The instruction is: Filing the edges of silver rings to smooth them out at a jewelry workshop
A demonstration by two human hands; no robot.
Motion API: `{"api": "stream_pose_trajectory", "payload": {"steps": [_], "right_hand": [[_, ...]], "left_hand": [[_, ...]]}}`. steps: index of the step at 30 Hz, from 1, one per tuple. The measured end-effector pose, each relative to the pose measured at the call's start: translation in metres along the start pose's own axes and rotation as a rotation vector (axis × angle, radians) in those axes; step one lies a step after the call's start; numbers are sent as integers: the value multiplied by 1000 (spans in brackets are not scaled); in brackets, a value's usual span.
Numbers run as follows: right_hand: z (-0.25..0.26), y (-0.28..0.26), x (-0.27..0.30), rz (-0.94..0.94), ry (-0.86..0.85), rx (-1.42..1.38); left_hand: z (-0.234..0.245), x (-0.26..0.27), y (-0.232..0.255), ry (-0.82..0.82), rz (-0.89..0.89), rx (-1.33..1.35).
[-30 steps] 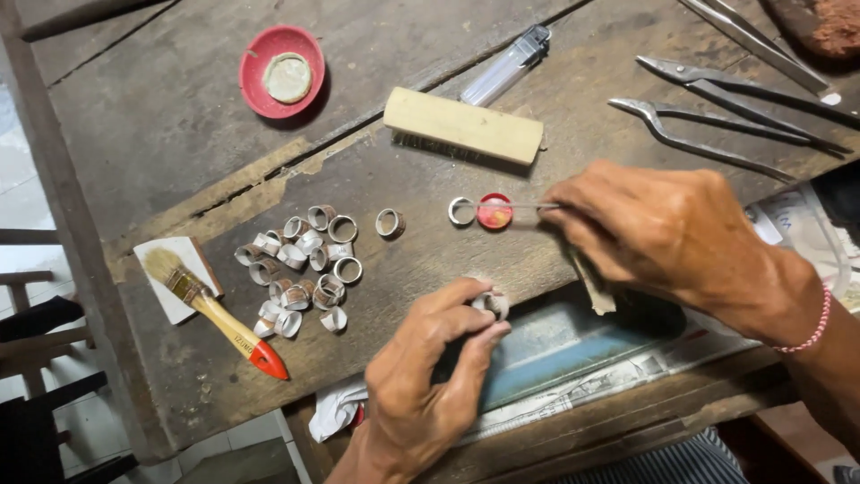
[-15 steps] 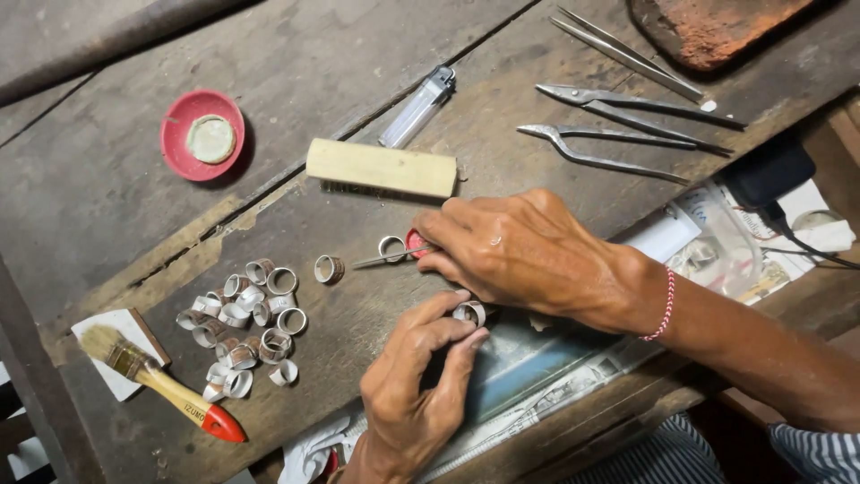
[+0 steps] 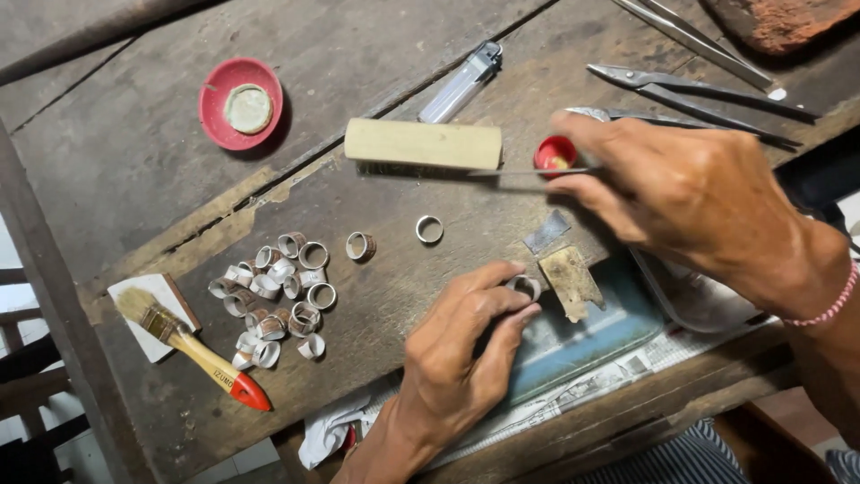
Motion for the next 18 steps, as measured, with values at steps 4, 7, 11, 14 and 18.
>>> {"api": "stream_pose_trajectory", "payload": {"steps": [4, 7, 11, 14, 18], "right_hand": [[10, -11, 30, -24, 123, -159], [9, -23, 56, -92, 163, -467], [-5, -37, 90, -337, 146, -717], [-15, -47, 106, -417, 173, -790], [-23, -54, 118, -508, 220, -828]], "left_hand": [[-3, -11, -2, -14, -5, -15], [-6, -16, -9, -67, 25, 21], [-9, -18, -19, -96, 78, 56], [-8, -19, -22, -105, 111, 94], [-8, -21, -23, -118, 128, 122]]}}
Point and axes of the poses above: each hand's wrist, its own x-axis away from the middle knuckle, its own z-axis out of the back of the hand, y = z × x, the point moved 6 cm from there along -x, towards the middle knuckle, and after that the axes turned 13 degrees about -y, right-handed, at the moved point
